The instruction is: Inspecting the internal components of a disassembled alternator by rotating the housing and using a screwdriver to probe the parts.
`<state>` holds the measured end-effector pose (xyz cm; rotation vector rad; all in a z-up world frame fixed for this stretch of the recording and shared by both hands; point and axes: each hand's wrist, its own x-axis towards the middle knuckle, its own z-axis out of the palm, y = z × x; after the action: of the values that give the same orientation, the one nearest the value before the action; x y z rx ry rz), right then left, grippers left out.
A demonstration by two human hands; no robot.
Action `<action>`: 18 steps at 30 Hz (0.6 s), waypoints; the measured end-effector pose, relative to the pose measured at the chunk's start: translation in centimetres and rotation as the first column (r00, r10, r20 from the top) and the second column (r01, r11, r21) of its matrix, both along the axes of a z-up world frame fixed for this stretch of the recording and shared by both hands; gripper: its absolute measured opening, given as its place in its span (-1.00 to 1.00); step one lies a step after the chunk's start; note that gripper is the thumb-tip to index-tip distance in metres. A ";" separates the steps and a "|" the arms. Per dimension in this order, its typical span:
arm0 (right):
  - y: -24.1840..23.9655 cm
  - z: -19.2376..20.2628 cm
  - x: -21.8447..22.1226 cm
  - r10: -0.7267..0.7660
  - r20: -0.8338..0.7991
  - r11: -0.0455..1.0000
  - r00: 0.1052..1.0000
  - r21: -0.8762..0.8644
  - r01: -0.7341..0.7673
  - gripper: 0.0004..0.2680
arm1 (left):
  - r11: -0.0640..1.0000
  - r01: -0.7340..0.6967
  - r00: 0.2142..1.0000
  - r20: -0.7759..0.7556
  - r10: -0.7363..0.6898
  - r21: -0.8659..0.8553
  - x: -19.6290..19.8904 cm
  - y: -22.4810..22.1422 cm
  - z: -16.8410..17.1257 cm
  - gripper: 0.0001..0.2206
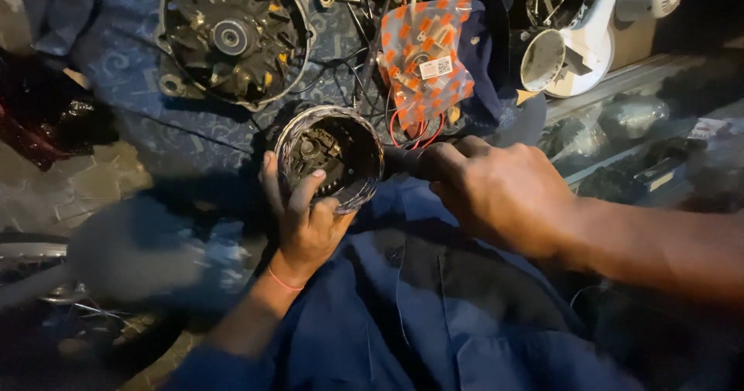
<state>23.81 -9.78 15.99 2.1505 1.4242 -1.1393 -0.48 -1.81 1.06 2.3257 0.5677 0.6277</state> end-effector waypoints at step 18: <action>-1.0 0.0 2.1 0.717 0.307 0.562 0.626 0.276 -0.780 -0.57 | 0.999 -0.032 0.997 0.065 0.031 0.012 1.2 0.5 0.5 -0.61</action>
<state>25.91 -10.78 16.00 1.4334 2.2995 -0.3496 0.77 -1.31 1.53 2.3030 0.5732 0.7210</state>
